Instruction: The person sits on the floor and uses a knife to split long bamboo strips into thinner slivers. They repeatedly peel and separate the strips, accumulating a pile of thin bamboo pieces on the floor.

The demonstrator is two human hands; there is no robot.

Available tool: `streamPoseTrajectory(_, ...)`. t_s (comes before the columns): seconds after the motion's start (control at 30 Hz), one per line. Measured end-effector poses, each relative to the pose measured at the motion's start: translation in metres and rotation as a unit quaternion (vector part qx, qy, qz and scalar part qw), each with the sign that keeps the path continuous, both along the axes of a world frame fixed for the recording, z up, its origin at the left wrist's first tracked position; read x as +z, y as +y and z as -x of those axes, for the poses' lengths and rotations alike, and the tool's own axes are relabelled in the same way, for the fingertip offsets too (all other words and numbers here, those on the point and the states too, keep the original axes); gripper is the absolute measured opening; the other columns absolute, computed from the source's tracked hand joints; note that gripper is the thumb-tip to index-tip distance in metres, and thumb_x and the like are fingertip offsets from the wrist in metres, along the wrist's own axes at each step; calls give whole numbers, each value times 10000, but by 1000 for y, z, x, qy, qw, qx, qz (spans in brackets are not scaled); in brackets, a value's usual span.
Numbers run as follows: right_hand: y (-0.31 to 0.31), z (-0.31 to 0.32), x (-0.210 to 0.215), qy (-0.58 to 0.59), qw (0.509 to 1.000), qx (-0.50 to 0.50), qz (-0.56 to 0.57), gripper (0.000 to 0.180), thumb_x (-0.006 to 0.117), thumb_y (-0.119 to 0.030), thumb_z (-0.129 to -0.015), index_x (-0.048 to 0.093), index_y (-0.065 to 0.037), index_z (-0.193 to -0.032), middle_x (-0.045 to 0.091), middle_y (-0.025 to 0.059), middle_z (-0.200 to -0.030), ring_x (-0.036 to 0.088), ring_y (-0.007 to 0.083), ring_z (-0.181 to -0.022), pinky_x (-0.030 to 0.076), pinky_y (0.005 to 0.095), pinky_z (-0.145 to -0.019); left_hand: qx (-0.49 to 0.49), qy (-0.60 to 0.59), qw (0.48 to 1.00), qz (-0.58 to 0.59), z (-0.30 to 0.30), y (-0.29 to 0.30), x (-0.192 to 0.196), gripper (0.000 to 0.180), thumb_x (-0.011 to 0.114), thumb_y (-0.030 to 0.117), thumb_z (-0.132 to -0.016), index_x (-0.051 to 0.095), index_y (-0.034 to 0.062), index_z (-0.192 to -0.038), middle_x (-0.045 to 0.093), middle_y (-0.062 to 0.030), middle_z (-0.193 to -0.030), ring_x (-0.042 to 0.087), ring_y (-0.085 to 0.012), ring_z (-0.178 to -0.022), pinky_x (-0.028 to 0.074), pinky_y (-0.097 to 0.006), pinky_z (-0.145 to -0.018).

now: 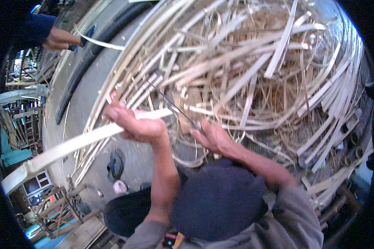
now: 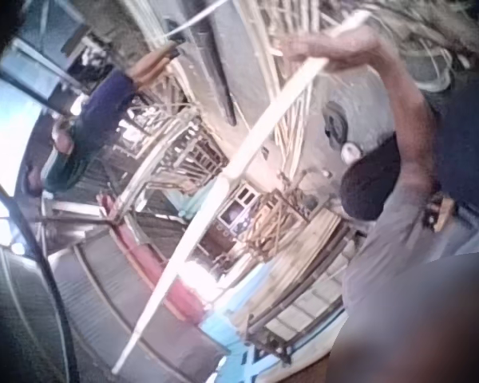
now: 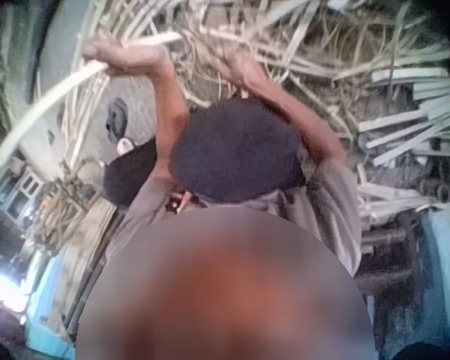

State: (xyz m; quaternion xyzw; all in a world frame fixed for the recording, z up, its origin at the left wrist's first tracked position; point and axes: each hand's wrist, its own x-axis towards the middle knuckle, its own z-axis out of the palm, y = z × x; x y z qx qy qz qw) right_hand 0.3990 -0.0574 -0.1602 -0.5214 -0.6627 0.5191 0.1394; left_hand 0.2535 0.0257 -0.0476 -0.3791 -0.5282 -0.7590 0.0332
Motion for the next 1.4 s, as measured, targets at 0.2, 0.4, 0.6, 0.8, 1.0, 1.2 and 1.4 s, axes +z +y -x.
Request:
streamPoseTrajectory(0.2, -5, 5, -11, 19, 999, -33, -14, 443, 594, -398, -969, 557, 37, -894, 635, 283, -684, 676, 482, -720, 520, 540, -627, -8, 20, 1000, 4, -1, -3, -1, 391, 432, 366, -1063, 401, 81, -797, 323, -16, -792, 347, -152, -791, 346, -332, -787)
streamPoseTrajectory(0.4, -11, 6, -15, 23, 999, 1, -28, 444, 575, -397, -976, 582, 44, -1020, 651, 306, -721, 680, 486, -738, 536, 543, -673, 2, 25, 1000, 17, 3, -5, 2, 403, 465, 388, -1051, 461, 61, -817, 382, -21, -773, 390, -151, -785, 365, -307, -782)
streamPoseTrajectory(0.6, -22, 3, -34, 8, 1000, 0, 22, 452, 557, -395, -981, 593, 46, -1075, 674, 311, -839, 688, 457, -815, 526, 537, -734, -102, -31, 994, -1, -2, -4, 0, 416, 491, 413, -1041, 465, 78, -796, 477, -66, -744, 495, -166, -731, 442, -337, -717)
streamPoseTrajectory(0.8, -17, -14, -45, 81, 977, -46, 191, 480, 521, -418, -1008, 588, 31, -855, 616, 141, -647, 647, 260, -578, 511, 426, -575, -119, -44, 989, 79, 5, -13, 20, 577, 466, 542, -1030, 325, 142, -640, 374, 1, -549, 296, -62, -428, 184, -239, -382)
streamPoseTrajectory(1.0, -22, -19, -26, 202, 957, -92, 185, 349, 610, -353, -977, 578, -34, -839, 568, 27, -607, 564, 126, -528, 456, 315, -496, -297, -19, 953, 64, 32, -12, 67, 563, 367, 479, -1085, 240, 158, -640, 287, -3, -532, 189, -78, -414, 147, -253, -388)
streamPoseTrajectory(1.2, -14, -6, -9, 252, 953, -146, 87, 400, 691, -344, -924, 626, -26, -1157, 600, 25, -693, 564, 124, -547, 481, 309, -520, -463, -69, 879, 86, 20, -14, 75, 595, 354, 511, -1080, 244, 157, -615, 299, -4, -529, 177, -80, -415, 141, -257, -388)
streamPoseTrajectory(1.4, -4, 15, 4, 409, 884, -133, 182, 277, 679, -250, -951, 584, -19, -1071, 603, 25, -715, 588, 113, -559, 479, 286, -501, -628, -106, 760, 132, -15, -10, 96, 600, 413, 554, -1052, 345, 139, -624, 338, -4, -561, 243, -87, -440, 186, -266, -402)
